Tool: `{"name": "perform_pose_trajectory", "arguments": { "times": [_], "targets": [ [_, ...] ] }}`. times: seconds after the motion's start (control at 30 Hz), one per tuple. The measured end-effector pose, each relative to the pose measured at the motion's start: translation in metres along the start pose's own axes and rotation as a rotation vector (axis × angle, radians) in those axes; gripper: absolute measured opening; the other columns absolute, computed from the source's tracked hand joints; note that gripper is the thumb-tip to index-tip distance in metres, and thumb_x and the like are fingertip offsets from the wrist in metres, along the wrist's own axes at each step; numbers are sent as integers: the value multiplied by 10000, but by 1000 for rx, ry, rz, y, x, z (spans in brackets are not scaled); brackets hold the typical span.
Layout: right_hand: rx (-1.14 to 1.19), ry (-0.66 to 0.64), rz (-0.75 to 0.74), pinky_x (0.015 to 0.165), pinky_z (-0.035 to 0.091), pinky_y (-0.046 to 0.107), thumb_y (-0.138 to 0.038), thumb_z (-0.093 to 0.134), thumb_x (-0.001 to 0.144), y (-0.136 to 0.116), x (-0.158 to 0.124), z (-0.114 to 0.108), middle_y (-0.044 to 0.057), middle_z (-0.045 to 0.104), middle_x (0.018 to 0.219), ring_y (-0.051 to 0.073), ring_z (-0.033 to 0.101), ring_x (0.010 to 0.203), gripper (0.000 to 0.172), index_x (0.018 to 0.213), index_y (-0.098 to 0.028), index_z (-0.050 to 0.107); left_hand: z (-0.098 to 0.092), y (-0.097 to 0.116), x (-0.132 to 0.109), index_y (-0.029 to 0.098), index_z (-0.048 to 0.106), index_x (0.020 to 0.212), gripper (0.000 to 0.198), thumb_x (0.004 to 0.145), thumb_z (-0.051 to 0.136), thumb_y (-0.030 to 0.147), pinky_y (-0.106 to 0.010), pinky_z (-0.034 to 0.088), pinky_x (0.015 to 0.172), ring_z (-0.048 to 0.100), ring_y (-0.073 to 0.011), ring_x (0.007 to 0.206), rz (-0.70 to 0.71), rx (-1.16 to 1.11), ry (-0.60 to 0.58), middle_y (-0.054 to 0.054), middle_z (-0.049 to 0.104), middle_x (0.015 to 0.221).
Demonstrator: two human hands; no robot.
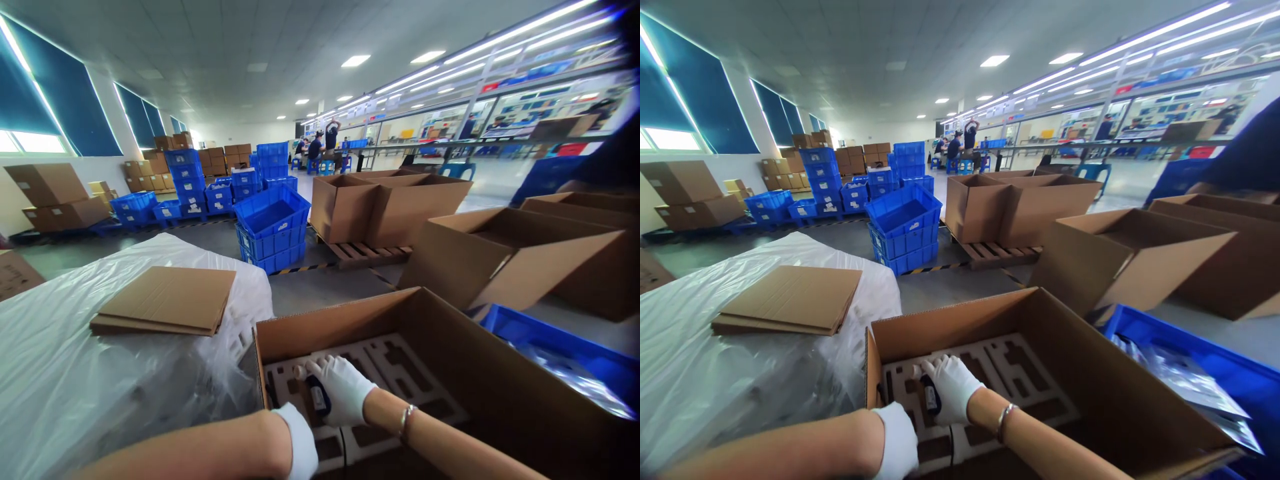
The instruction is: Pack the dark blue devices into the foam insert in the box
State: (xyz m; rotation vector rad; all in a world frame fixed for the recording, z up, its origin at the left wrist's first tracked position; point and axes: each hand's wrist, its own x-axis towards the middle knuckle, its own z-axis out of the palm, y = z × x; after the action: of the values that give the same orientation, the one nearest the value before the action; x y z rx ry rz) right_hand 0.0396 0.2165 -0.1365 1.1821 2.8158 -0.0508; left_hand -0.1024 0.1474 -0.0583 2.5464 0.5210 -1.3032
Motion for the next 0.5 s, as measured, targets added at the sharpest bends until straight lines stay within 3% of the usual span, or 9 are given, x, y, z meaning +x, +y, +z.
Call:
{"name": "perform_pose_trajectory", "arguments": {
  "times": [0.07, 0.2, 0.37, 0.5],
  "targets": [
    [-48, -27, -27, 726, 482, 401, -419, 783, 506, -4, 5, 0, 108, 630, 994, 328, 624, 851, 750, 1177, -192, 536, 0, -8, -5, 83, 711, 1091, 374, 793, 575, 264, -304, 420, 430, 706, -272, 839, 28, -33, -15, -144, 750, 984],
    [-172, -100, -94, 793, 505, 460, -439, 855, 507, -10, 18, 14, 143, 640, 1001, 351, 625, 876, 785, 1169, -143, 556, -1, -20, -15, 172, 706, 1150, 422, 752, 607, 267, -311, 436, 432, 710, -263, 793, -5, -37, 64, -92, 761, 1003],
    [-172, -180, -115, 818, 517, 481, -372, 894, 519, -15, 35, 36, 163, 648, 1029, 370, 633, 909, 800, 1195, -114, 553, 0, -16, -24, 199, 691, 1178, 430, 783, 574, 325, -315, 426, 431, 714, -258, 852, -37, -32, 54, -69, 750, 1064],
    [-128, -202, -79, 828, 518, 476, -243, 876, 515, -18, 41, 43, 174, 655, 1015, 372, 639, 902, 704, 1139, -86, 591, -3, -13, -29, 196, 695, 1165, 470, 716, 581, 276, -309, 401, 409, 717, -264, 837, -70, -29, 66, -71, 756, 1030]
  ]
}}
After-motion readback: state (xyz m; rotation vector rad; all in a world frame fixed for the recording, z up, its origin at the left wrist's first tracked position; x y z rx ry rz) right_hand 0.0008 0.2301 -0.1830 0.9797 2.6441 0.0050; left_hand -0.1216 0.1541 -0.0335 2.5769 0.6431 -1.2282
